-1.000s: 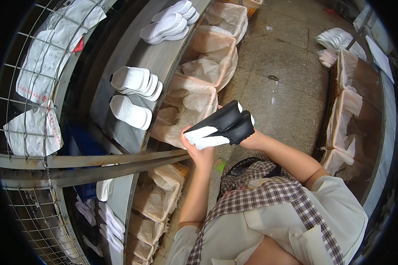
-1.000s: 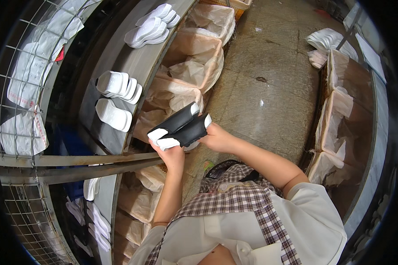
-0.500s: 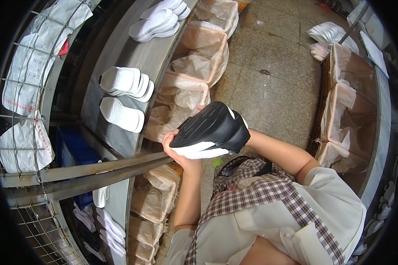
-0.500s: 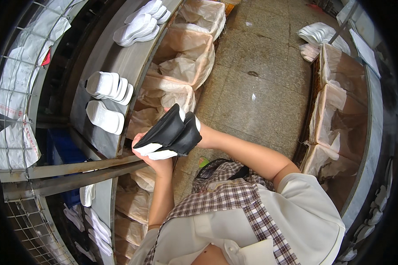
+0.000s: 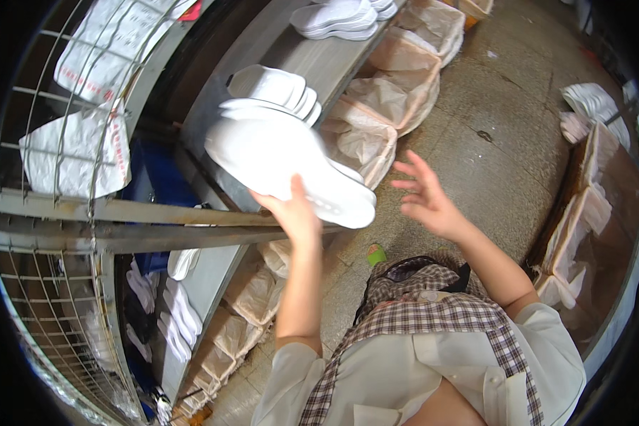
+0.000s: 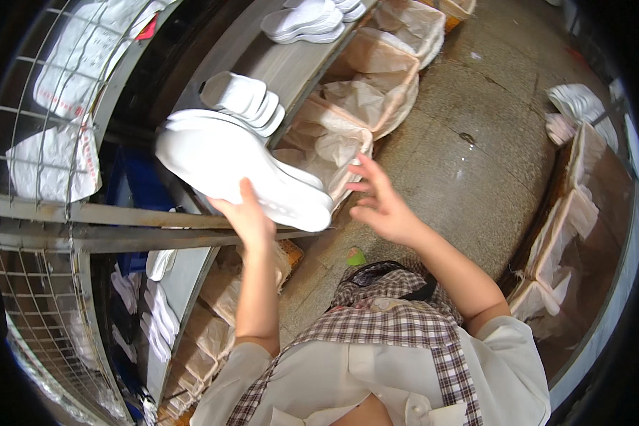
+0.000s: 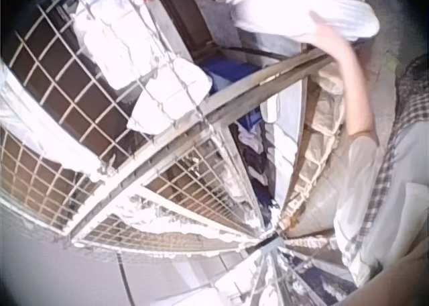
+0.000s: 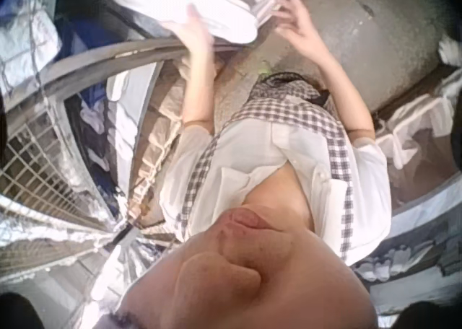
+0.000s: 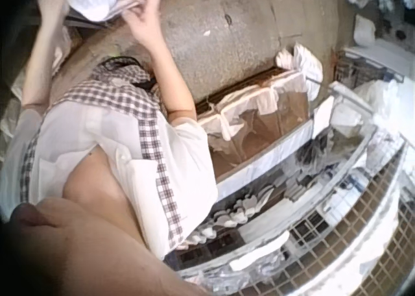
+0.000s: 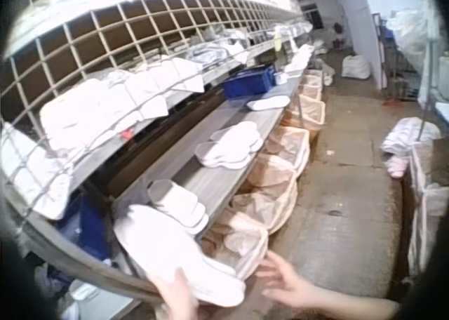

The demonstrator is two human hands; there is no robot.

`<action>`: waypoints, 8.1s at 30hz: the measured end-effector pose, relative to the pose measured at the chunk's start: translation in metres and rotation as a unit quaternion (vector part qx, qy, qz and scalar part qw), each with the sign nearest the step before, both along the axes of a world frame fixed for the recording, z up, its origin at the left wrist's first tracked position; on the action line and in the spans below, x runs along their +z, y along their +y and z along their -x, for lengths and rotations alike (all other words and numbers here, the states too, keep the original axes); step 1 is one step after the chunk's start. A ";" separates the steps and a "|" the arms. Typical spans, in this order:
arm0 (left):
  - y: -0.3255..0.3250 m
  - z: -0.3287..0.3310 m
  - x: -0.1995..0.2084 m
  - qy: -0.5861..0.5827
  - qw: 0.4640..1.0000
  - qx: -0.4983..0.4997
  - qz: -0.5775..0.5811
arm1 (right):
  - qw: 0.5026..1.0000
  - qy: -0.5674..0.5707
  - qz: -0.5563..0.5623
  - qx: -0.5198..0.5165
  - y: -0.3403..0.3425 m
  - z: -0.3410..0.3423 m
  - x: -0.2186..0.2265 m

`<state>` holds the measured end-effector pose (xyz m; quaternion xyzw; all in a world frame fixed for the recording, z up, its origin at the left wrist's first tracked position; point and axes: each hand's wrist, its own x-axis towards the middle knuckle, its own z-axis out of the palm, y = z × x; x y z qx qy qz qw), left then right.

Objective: The person picks up white slippers from a metal shelf, inspects them, and brushes them with a small brush. They place the cleaned slippers into a plastic bag and continue handling more slippers from the shelf.

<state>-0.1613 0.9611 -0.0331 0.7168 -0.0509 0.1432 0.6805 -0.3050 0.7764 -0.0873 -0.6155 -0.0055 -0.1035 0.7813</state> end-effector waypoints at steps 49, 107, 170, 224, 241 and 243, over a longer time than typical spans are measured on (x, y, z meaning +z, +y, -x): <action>0.646 0.014 0.006 -0.145 0.946 0.039 -0.288 | 0.957 0.221 0.187 0.010 0.401 0.106 -0.123; 0.833 0.270 -0.013 0.288 0.776 -0.560 -0.038 | 0.890 0.008 -0.438 -0.125 0.865 0.210 0.000; 0.825 0.225 -0.043 0.168 0.835 -0.518 0.076 | 0.973 0.026 0.175 -0.145 0.895 0.251 0.045; 0.841 0.255 0.020 -0.021 0.843 -0.537 0.015 | 0.989 -0.035 -0.137 -0.049 0.884 0.262 0.029; 0.847 0.252 0.017 -0.018 0.844 -0.536 0.016 | 0.990 -0.017 -0.132 -0.044 0.884 0.260 0.034; 0.849 0.251 0.016 -0.020 0.845 -0.534 0.022 | 0.991 -0.021 -0.128 -0.042 0.885 0.260 0.033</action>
